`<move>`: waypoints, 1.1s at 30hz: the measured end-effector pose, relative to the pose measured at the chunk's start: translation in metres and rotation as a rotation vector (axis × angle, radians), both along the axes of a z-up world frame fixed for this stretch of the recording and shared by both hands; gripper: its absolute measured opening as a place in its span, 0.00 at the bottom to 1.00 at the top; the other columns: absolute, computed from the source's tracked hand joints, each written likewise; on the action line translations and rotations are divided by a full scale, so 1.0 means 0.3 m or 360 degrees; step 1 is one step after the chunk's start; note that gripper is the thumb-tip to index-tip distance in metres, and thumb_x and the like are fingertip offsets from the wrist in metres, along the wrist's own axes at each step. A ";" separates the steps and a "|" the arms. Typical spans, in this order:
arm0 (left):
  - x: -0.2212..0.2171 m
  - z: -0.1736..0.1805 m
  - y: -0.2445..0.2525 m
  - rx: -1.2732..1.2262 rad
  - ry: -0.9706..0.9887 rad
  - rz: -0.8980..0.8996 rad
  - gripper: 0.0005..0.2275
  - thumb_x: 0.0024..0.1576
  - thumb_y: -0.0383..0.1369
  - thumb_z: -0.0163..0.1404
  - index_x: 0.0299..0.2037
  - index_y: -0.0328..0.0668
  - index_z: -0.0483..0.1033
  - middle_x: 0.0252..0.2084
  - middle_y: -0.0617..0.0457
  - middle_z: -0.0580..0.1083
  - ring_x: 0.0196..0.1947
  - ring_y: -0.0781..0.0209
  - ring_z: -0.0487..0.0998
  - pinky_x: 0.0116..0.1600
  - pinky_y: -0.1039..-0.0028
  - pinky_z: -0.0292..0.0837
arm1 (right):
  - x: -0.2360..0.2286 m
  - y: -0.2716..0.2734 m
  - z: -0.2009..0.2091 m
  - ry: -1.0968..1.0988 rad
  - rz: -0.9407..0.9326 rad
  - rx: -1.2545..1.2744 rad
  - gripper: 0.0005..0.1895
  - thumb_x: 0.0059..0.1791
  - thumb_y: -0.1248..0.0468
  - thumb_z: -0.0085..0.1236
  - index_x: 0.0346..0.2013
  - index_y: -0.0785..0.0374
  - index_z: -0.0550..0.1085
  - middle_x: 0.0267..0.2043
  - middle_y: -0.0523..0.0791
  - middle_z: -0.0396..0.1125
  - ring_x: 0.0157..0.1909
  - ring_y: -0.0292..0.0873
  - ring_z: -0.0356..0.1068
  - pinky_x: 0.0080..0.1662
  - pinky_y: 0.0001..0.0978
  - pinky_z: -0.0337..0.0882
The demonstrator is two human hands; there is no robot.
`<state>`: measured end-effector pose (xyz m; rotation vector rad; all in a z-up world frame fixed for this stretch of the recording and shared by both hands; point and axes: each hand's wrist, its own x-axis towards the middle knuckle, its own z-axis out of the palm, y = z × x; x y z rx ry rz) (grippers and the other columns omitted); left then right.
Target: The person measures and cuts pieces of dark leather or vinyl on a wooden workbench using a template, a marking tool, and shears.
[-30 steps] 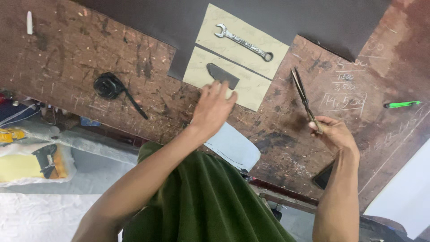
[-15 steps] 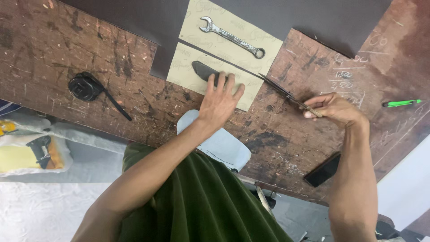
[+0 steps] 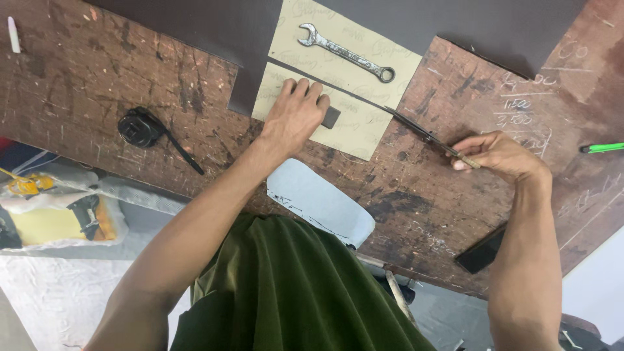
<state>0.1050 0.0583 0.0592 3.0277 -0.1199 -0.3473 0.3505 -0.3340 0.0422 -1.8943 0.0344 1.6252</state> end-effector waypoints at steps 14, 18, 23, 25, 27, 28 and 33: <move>0.010 -0.016 -0.109 -0.0008 0.0106 0.0024 0.26 0.43 0.25 0.63 0.56 0.33 0.76 0.51 0.42 0.72 0.52 0.50 0.71 0.55 0.59 0.67 | -0.011 0.015 0.013 -0.0063 0.0035 -0.0013 0.23 0.34 0.70 0.73 0.43 0.69 0.81 0.35 0.49 0.77 0.34 0.40 0.75 0.40 0.28 0.75; 0.027 -0.028 -0.145 -0.0086 0.0050 0.0086 0.33 0.41 0.27 0.62 0.62 0.48 0.70 0.57 0.37 0.66 0.54 0.43 0.68 0.54 0.45 0.66 | 0.001 0.017 0.015 -0.0090 0.0123 -0.0017 0.22 0.34 0.69 0.73 0.42 0.69 0.81 0.35 0.49 0.77 0.34 0.39 0.75 0.39 0.28 0.76; 0.009 -0.058 -0.209 -0.0080 -0.0007 0.0205 0.26 0.51 0.31 0.59 0.62 0.60 0.71 0.62 0.38 0.62 0.62 0.39 0.63 0.56 0.35 0.62 | 0.023 0.021 0.018 -0.0105 0.0155 0.0031 0.22 0.34 0.69 0.73 0.42 0.69 0.81 0.35 0.49 0.78 0.34 0.39 0.76 0.39 0.28 0.75; 0.001 -0.067 -0.213 -0.0101 -0.0054 0.0230 0.26 0.52 0.32 0.60 0.62 0.62 0.71 0.63 0.40 0.62 0.62 0.39 0.62 0.57 0.33 0.61 | 0.031 0.028 0.016 -0.0133 0.0178 -0.0013 0.23 0.35 0.69 0.73 0.44 0.69 0.81 0.35 0.50 0.78 0.33 0.41 0.75 0.38 0.30 0.75; -0.003 -0.074 -0.208 -0.0153 0.0003 0.0235 0.27 0.49 0.34 0.60 0.62 0.62 0.71 0.63 0.40 0.62 0.62 0.39 0.61 0.57 0.31 0.61 | 0.034 0.032 0.015 -0.0125 0.0188 -0.0023 0.22 0.36 0.69 0.73 0.44 0.69 0.81 0.36 0.51 0.78 0.33 0.41 0.76 0.37 0.30 0.75; -0.004 -0.076 -0.204 -0.0174 0.0014 0.0233 0.27 0.49 0.35 0.61 0.62 0.62 0.71 0.63 0.40 0.62 0.63 0.39 0.61 0.58 0.30 0.60 | 0.043 0.041 0.015 -0.0104 0.0187 -0.0009 0.22 0.36 0.69 0.72 0.44 0.69 0.80 0.36 0.51 0.78 0.34 0.41 0.76 0.37 0.30 0.76; -0.010 -0.074 -0.189 -0.0222 0.0037 0.0223 0.32 0.44 0.38 0.64 0.63 0.62 0.70 0.64 0.40 0.61 0.63 0.39 0.60 0.59 0.27 0.57 | 0.055 0.070 0.031 -0.0225 0.0340 -0.0038 0.22 0.38 0.70 0.71 0.46 0.71 0.80 0.38 0.51 0.77 0.34 0.39 0.75 0.37 0.27 0.75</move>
